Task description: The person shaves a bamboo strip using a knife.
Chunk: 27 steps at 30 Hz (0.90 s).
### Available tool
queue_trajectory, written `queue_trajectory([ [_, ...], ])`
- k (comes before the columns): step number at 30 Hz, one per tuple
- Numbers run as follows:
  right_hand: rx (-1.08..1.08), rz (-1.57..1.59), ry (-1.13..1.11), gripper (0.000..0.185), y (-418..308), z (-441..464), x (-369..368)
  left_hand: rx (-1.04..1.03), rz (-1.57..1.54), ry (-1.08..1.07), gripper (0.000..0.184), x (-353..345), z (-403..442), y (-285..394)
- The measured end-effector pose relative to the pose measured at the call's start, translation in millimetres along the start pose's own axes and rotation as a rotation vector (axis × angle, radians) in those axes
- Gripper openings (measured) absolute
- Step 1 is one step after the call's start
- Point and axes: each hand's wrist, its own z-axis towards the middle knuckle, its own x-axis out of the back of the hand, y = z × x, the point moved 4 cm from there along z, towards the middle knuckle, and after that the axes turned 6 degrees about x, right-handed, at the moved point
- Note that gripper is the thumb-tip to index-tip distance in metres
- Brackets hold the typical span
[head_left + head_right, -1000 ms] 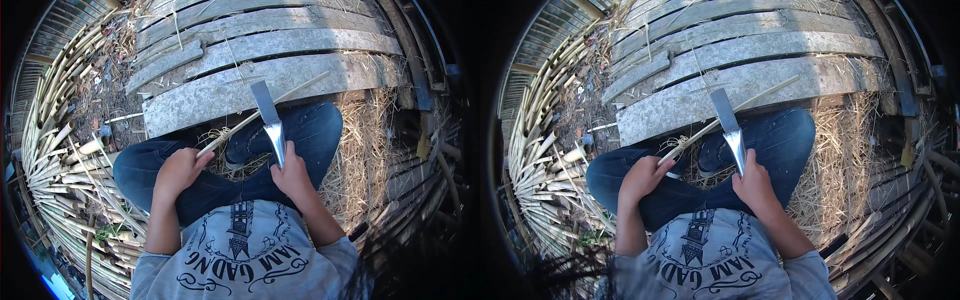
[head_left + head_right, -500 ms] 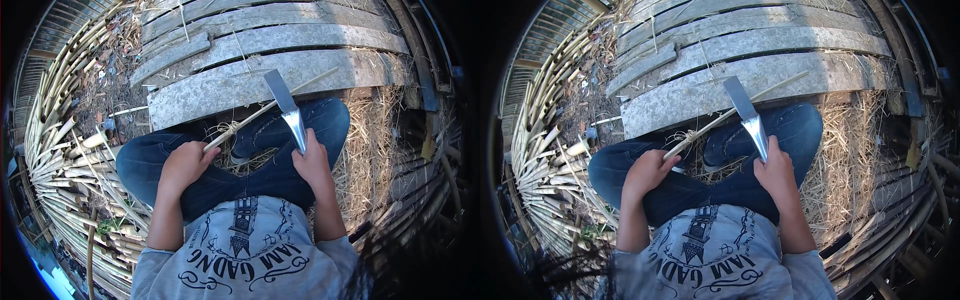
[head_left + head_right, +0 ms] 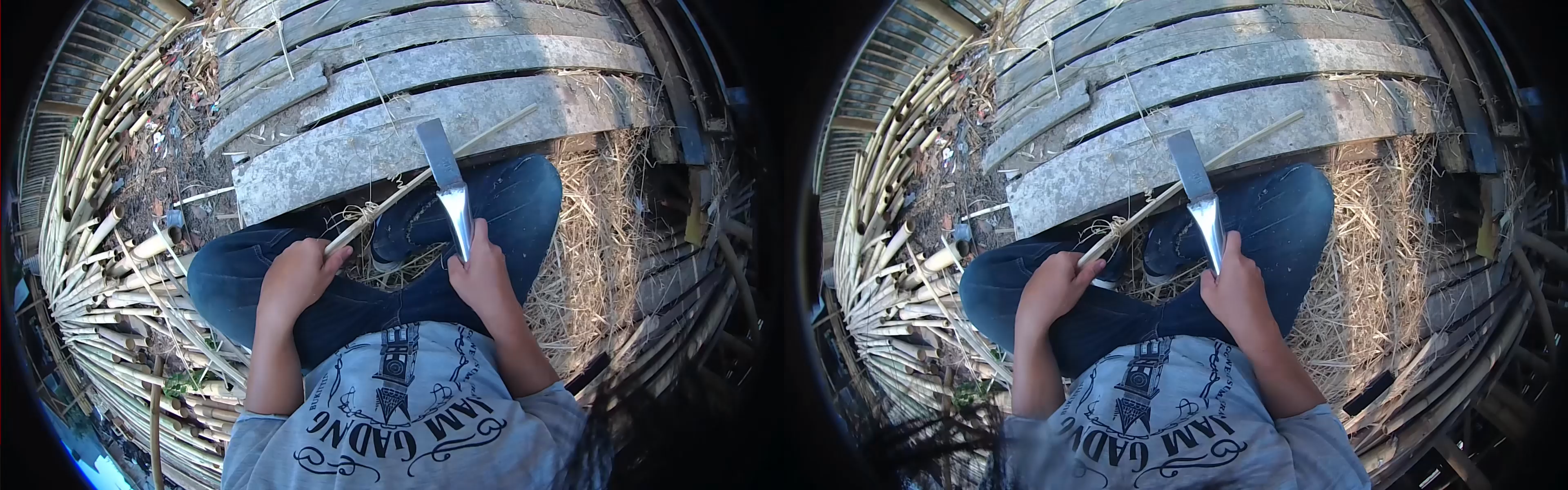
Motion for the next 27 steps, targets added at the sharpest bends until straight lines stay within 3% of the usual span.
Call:
queue_trajectory([
  [1,0.005,0.036,-0.179,0.038,-11,-7,-13,-0.005,0.000,0.001,0.045,0,0,0],
  [5,0.081,0.076,-0.117,0.033,-4,-4,1,-0.033,-0.030,0.007,0.046,-4,1,-3],
  [9,-0.042,-0.018,0.076,0.036,15,1,5,-0.059,-0.060,-0.001,0.046,-6,2,-6],
  [12,0.132,0.051,-0.188,0.041,-10,-21,-22,-0.003,0.023,-0.034,0.045,-6,4,-7],
  [15,0.077,0.161,-0.151,0.039,-4,-19,-15,-0.007,-0.005,-0.024,0.047,-6,3,-6],
  [19,0.024,0.023,0.126,0.040,13,-7,-7,-0.067,-0.059,0.017,0.046,-6,2,-7],
  [23,0.139,0.121,-0.194,0.039,-10,-26,-32,-0.046,-0.039,0.004,0.047,-7,3,-6],
  [25,0.135,0.332,-0.184,0.036,-5,-20,-24,-0.040,-0.038,0.007,0.047,-6,2,-5],
  [27,0.044,0.170,-0.067,0.033,7,-11,-12,-0.046,-0.033,0.004,0.048,-6,1,-5],
])
